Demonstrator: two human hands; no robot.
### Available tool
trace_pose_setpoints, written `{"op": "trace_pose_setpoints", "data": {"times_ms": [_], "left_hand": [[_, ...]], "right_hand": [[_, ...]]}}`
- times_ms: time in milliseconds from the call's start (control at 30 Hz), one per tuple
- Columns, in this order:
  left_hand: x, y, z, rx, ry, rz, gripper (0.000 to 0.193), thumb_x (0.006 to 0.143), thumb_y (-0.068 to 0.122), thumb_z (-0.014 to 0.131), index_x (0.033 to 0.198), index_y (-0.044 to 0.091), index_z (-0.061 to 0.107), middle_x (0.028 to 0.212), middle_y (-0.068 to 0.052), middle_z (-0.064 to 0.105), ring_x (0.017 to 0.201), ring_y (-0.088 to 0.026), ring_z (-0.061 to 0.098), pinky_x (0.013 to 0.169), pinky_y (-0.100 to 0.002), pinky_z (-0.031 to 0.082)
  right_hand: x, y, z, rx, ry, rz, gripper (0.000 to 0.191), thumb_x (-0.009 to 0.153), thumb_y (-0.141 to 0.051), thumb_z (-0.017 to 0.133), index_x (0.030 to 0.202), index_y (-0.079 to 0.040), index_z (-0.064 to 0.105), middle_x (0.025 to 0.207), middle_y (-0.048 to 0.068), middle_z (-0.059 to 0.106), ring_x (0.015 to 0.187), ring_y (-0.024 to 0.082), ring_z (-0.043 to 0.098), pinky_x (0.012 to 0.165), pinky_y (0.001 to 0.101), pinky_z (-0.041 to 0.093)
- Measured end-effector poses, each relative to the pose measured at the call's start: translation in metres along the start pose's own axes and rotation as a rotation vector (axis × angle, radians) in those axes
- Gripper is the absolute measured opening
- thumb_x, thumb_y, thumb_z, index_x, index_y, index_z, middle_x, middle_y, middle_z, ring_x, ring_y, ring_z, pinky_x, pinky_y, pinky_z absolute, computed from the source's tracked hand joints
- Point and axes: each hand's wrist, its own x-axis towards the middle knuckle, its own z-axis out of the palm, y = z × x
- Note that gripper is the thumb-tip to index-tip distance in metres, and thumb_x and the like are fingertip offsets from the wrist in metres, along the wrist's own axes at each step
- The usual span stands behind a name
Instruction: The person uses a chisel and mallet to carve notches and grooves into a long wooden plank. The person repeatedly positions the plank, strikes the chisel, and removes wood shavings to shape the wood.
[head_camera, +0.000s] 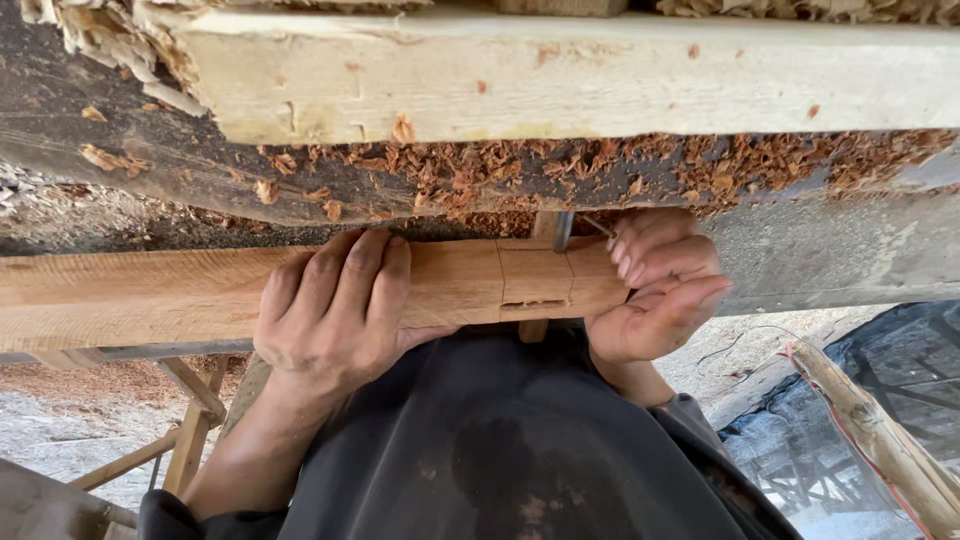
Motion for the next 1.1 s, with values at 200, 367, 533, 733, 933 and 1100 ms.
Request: {"op": "trace_pose_setpoints", "data": {"times_ms": [200,367,533,733,933,1100], "left_hand": [[0.002,0.002,0.005,0.03,0.037,0.013,0.07,0.106,0.072,0.051,0.104,0.006,0.073,0.106,-0.008,0.076,0.098,-0.021,0.073,0.082,-0.036,0.054],[0.003,0.003,0.004,0.027,0.043,0.002,0.07,0.104,0.072,0.05,0.105,0.006,0.073,0.106,-0.008,0.076,0.097,-0.021,0.074,0.081,-0.036,0.054],[0.006,0.003,0.001,0.017,0.036,-0.01,0.069,0.104,0.071,0.049,0.106,0.006,0.073,0.107,-0.007,0.076,0.097,-0.021,0.074,0.081,-0.036,0.054],[0.011,0.002,-0.002,0.014,0.057,-0.022,0.068,0.105,0.069,0.05,0.106,0.005,0.073,0.107,-0.008,0.076,0.096,-0.022,0.074,0.079,-0.036,0.054],[0.011,0.001,-0.002,-0.008,0.068,-0.034,0.068,0.104,0.068,0.05,0.107,0.004,0.073,0.107,-0.009,0.076,0.094,-0.023,0.074,0.076,-0.035,0.054],[0.012,0.001,0.005,0.053,0.141,-0.051,0.077,0.101,0.077,0.042,0.101,0.006,0.072,0.1,-0.009,0.076,0.086,-0.021,0.073,0.071,-0.036,0.053]], "right_hand": [[0.003,0.0,-0.002,-0.054,-0.027,-0.014,0.048,0.117,-0.042,0.022,0.092,-0.009,0.048,0.08,0.007,0.048,0.064,0.014,0.046,0.065,0.0288,0.049],[0.005,-0.003,-0.002,-0.088,-0.01,-0.02,0.047,0.117,-0.04,0.024,0.093,-0.008,0.048,0.074,0.008,0.047,0.063,0.015,0.045,0.064,0.0292,0.048],[0.007,-0.004,0.001,-0.087,-0.006,-0.01,0.045,0.119,-0.04,0.027,0.096,-0.007,0.048,0.075,0.008,0.046,0.064,0.016,0.043,0.066,0.0301,0.047],[0.01,-0.002,0.002,-0.029,0.035,-0.021,0.042,0.118,-0.037,0.029,0.096,-0.006,0.048,0.073,0.009,0.045,0.061,0.015,0.043,0.061,0.0287,0.047],[0.014,0.004,-0.001,-0.035,0.034,-0.046,0.041,0.118,-0.035,0.028,0.1,-0.005,0.048,0.077,0.008,0.047,0.061,0.015,0.044,0.061,0.0295,0.048],[0.022,0.011,-0.005,-0.217,0.05,-0.155,0.04,0.117,-0.033,0.029,0.097,-0.005,0.049,0.075,0.008,0.049,0.06,0.015,0.049,0.06,0.0314,0.05]]}}
